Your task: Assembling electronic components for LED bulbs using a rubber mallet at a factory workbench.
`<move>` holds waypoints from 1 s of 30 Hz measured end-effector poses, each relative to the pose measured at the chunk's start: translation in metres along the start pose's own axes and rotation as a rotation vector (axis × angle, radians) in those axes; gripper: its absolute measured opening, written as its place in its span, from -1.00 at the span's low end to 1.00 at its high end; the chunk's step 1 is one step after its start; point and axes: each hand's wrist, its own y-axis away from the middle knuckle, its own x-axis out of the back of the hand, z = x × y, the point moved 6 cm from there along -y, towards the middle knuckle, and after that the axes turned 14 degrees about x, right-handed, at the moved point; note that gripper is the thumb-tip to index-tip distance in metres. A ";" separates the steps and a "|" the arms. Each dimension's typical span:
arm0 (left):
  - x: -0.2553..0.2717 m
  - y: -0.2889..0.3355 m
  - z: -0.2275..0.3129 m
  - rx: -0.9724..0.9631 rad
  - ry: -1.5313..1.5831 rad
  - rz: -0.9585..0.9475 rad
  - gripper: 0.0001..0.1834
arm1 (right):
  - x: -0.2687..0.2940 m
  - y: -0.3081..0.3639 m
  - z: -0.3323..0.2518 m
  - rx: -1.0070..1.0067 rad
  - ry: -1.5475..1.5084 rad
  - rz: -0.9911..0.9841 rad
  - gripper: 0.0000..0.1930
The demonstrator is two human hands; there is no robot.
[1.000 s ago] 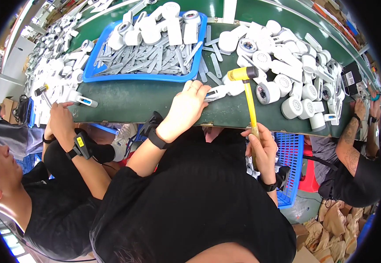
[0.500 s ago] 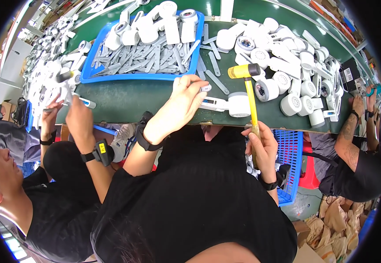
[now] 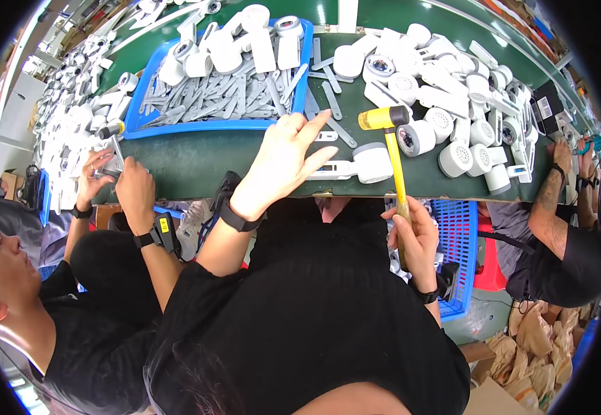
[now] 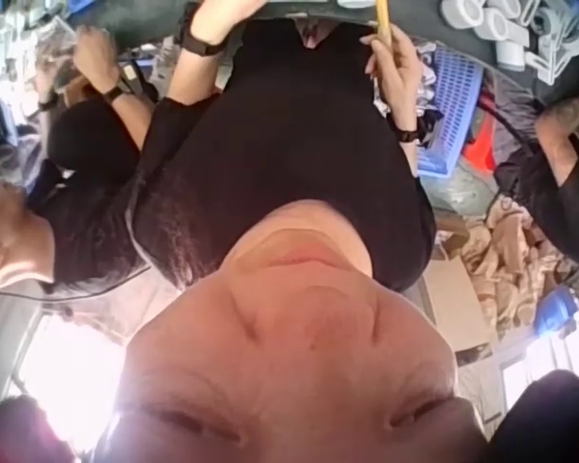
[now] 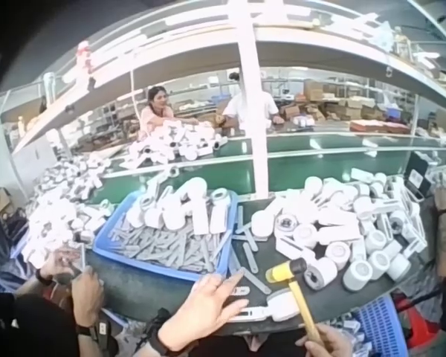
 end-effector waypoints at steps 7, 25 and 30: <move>-0.003 0.012 -0.007 0.097 0.129 -0.082 -0.62 | 0.000 0.004 0.005 -0.006 -0.003 -0.005 -0.58; -0.008 0.019 0.016 -0.099 -0.114 0.015 -0.66 | 0.004 0.018 0.001 0.002 0.002 0.013 -0.59; -0.017 0.026 0.008 -0.017 -0.026 -0.035 -0.61 | 0.004 0.019 0.002 0.003 0.007 -0.002 -0.59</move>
